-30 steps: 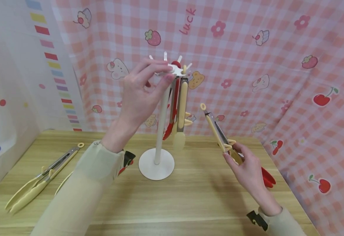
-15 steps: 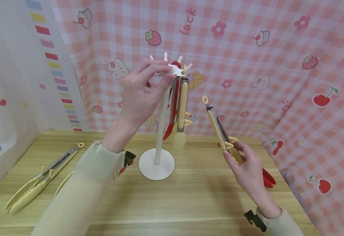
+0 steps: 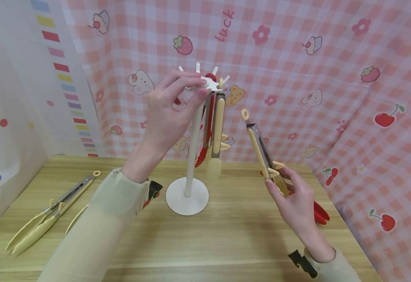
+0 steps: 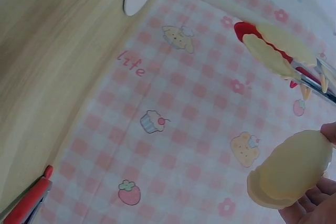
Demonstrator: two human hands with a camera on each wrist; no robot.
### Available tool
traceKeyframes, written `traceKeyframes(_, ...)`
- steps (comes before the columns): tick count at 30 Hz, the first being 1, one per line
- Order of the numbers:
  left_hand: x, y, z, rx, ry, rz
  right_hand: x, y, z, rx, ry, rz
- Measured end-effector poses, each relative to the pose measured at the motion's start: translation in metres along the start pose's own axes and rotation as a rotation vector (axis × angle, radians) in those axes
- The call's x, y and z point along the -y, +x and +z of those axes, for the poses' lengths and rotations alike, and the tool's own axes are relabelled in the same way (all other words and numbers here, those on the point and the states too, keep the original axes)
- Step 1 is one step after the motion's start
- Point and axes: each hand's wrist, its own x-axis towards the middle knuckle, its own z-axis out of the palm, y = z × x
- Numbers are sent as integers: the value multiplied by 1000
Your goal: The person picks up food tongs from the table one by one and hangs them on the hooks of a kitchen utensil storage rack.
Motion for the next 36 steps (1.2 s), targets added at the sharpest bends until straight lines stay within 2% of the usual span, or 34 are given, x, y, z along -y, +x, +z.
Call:
traceKeyframes(15,2,0,1,-4,20,20,19,1,-2,-70,96,-109)
traceKeyframes(29,2,0,1,-9,10,20,36,4,-1,-83,134,-114)
traceKeyframes(36,2,0,1,-9,7,27,40,6,0,-82,144,-144)
